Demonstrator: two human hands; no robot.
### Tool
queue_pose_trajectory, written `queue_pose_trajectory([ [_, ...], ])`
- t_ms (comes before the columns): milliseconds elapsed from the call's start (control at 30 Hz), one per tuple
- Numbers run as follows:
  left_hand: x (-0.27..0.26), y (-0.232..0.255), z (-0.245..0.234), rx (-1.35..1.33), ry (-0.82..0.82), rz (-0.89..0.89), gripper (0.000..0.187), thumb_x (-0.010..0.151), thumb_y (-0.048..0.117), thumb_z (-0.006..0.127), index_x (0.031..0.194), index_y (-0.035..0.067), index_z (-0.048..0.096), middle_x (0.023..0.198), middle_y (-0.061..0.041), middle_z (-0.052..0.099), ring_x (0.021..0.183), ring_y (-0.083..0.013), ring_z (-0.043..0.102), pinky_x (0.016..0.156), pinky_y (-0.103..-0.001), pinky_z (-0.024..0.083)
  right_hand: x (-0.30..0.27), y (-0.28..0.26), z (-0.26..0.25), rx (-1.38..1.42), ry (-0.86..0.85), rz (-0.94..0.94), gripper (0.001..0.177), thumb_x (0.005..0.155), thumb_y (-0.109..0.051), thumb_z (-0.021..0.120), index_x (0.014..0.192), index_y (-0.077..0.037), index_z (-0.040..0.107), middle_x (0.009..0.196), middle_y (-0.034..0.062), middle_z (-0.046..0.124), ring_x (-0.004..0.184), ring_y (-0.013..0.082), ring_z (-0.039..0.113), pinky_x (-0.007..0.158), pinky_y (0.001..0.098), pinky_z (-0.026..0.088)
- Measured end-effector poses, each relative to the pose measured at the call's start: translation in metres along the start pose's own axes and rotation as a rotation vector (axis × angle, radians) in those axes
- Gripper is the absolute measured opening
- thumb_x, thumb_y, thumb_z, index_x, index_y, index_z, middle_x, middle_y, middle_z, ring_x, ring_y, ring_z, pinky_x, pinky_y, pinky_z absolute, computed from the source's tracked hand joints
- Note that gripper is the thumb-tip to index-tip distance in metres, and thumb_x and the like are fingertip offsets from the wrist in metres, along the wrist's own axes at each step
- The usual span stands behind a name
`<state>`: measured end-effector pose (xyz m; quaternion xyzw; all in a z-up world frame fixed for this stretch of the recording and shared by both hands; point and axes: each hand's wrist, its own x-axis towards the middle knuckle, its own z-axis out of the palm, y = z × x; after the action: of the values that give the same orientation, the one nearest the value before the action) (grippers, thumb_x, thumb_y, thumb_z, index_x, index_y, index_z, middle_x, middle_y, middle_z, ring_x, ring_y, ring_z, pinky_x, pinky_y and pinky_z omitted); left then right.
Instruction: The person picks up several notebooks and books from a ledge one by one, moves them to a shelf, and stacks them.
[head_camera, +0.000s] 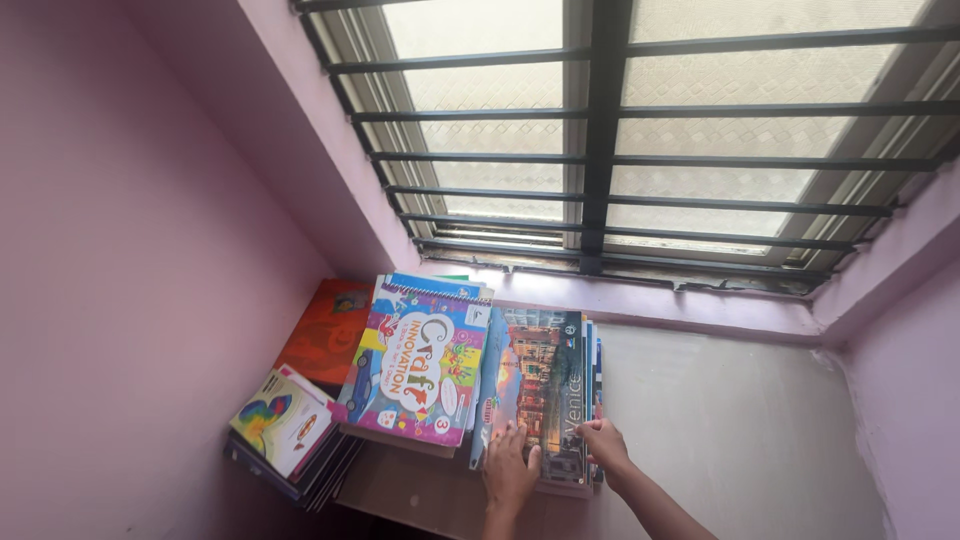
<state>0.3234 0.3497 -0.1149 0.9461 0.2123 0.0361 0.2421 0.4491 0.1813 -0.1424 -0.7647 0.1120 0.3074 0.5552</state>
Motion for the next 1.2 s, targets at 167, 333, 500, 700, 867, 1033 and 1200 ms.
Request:
queue_pose_trajectory([
  [167, -0.007, 0.007, -0.007, -0.055, -0.012, 0.087, 0.054, 0.090, 0.034, 0.070, 0.141, 0.019, 0.059, 0.146, -0.009, 0.056, 0.134, -0.0362, 0.049, 0.112, -0.046, 0.036, 0.005, -0.015, 0.001, 0.040, -0.104, 0.125, 0.031, 0.089, -0.034, 0.071, 0.103, -0.006, 0.070, 0.103, 0.0079, 0.073, 0.100, 0.0202, 0.065, 0.085, 0.0428, 0.051],
  [333, -0.002, -0.004, -0.005, -0.085, -0.055, 0.126, 0.050, 0.090, 0.034, 0.070, 0.137, 0.021, 0.063, 0.138, -0.006, 0.064, 0.126, -0.0325, 0.055, 0.110, -0.044, 0.041, 0.004, -0.020, 0.020, 0.330, -0.128, 0.061, 0.022, 0.092, -0.019, 0.074, 0.091, 0.002, 0.066, 0.083, 0.0122, 0.069, 0.071, 0.0251, 0.066, 0.062, 0.0415, 0.055],
  [500, 0.004, -0.006, -0.016, -0.183, -0.035, 0.163, 0.047, 0.091, 0.031, 0.070, 0.136, 0.021, 0.063, 0.130, -0.006, 0.068, 0.119, -0.0291, 0.060, 0.106, -0.042, 0.046, 0.001, -0.019, 0.020, 0.053, 0.050, 0.011, 0.016, 0.093, -0.022, 0.071, 0.095, -0.007, 0.066, 0.083, 0.0063, 0.073, 0.068, 0.0148, 0.068, 0.057, 0.0333, 0.055],
  [700, 0.000, 0.003, -0.031, -0.051, -0.179, 0.159, 0.059, 0.093, 0.031, 0.071, 0.148, 0.027, 0.049, 0.145, -0.005, 0.048, 0.141, -0.0265, 0.039, 0.121, -0.051, 0.026, -0.023, 0.006, -0.015, -0.027, 0.053, 0.108, 0.014, 0.093, -0.023, 0.068, 0.097, -0.011, 0.068, 0.086, 0.0037, 0.072, 0.077, 0.0137, 0.066, 0.069, 0.0338, 0.052],
  [867, -0.004, 0.009, -0.016, 0.057, -0.342, 0.171, 0.074, 0.093, 0.038, 0.075, 0.154, 0.039, 0.033, 0.166, -0.008, 0.009, 0.156, -0.0346, 0.004, 0.123, -0.067, 0.004, -0.053, 0.031, -0.042, 0.197, 0.024, 0.192, 0.028, 0.093, -0.026, 0.069, 0.111, -0.008, 0.058, 0.098, 0.0066, 0.071, 0.088, 0.0150, 0.069, 0.080, 0.0373, 0.055],
  [1033, -0.003, 0.025, -0.012, -0.123, -0.280, -0.070, 0.091, 0.087, 0.040, 0.077, 0.159, 0.030, 0.022, 0.167, -0.013, 0.009, 0.155, -0.0350, 0.010, 0.122, -0.057, 0.021, -0.071, 0.029, -0.047, 0.317, 0.138, 0.209, 0.060, 0.094, -0.031, 0.073, 0.139, -0.010, 0.038, 0.105, 0.0167, 0.073, 0.085, 0.0263, 0.075, 0.075, 0.0381, 0.062],
  [1200, 0.035, 0.002, -0.005, -0.427, -0.418, -0.329, 0.090, 0.093, 0.045, 0.070, 0.161, 0.016, 0.019, 0.147, -0.016, 0.046, 0.127, -0.0337, 0.049, 0.105, -0.044, 0.044, -0.088, 0.009, -0.048, 0.243, 0.144, 0.110, 0.057, 0.090, -0.023, 0.061, 0.144, -0.009, 0.045, 0.097, 0.0129, 0.075, 0.075, 0.0175, 0.073, 0.067, 0.0355, 0.058],
])
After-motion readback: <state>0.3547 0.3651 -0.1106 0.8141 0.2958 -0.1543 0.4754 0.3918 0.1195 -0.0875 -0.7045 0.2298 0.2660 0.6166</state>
